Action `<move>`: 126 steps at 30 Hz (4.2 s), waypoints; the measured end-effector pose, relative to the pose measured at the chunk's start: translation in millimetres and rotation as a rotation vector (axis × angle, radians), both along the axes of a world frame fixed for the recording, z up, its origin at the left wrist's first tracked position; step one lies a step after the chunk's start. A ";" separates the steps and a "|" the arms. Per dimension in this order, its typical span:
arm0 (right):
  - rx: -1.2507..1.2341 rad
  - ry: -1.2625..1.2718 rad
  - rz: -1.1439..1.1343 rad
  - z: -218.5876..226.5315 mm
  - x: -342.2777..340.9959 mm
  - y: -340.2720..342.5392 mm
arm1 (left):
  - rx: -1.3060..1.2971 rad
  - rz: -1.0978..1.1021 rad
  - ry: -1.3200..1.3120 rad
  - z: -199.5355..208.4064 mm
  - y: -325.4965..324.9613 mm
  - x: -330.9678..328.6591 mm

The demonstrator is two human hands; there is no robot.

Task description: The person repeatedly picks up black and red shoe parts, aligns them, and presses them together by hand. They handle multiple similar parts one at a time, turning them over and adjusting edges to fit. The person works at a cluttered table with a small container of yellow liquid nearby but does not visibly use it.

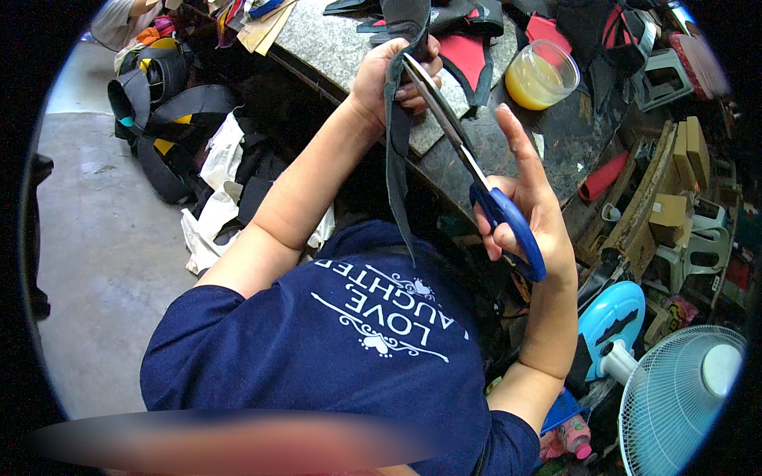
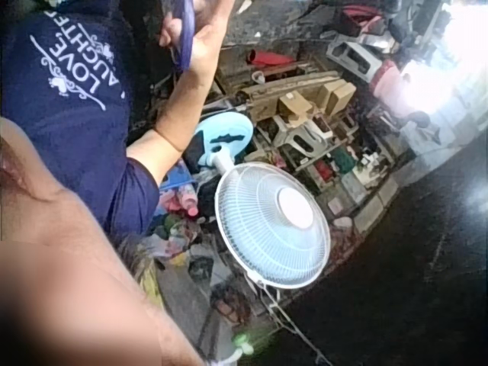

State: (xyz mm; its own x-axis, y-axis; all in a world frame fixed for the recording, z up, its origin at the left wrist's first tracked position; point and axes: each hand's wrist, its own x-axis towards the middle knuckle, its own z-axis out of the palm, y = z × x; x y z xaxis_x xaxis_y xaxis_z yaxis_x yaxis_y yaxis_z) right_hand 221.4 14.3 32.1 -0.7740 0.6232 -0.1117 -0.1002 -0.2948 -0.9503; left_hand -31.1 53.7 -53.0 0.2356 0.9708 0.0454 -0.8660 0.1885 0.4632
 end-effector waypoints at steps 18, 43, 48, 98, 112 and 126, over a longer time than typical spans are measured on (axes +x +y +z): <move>0.015 -0.053 0.012 11.5 -4.4 5.5 | -0.149 0.095 0.136 1.7 -1.5 9.5; 0.950 -0.748 -0.352 9.9 44.6 39.0 | -0.072 0.259 0.453 40.8 -35.5 31.2; 0.684 -0.095 -0.314 21.7 -12.6 48.8 | 0.129 -0.017 0.737 57.0 -46.6 42.4; 0.904 -0.235 -0.214 9.2 -28.2 71.9 | 0.296 0.297 0.607 76.9 -12.0 -2.1; 0.621 -0.028 -0.406 6.3 -31.6 53.6 | 0.136 0.107 0.536 41.7 -48.7 22.0; 1.961 -1.151 -0.279 0.1 -8.4 162.7 | -0.175 0.278 0.273 42.6 -34.9 14.7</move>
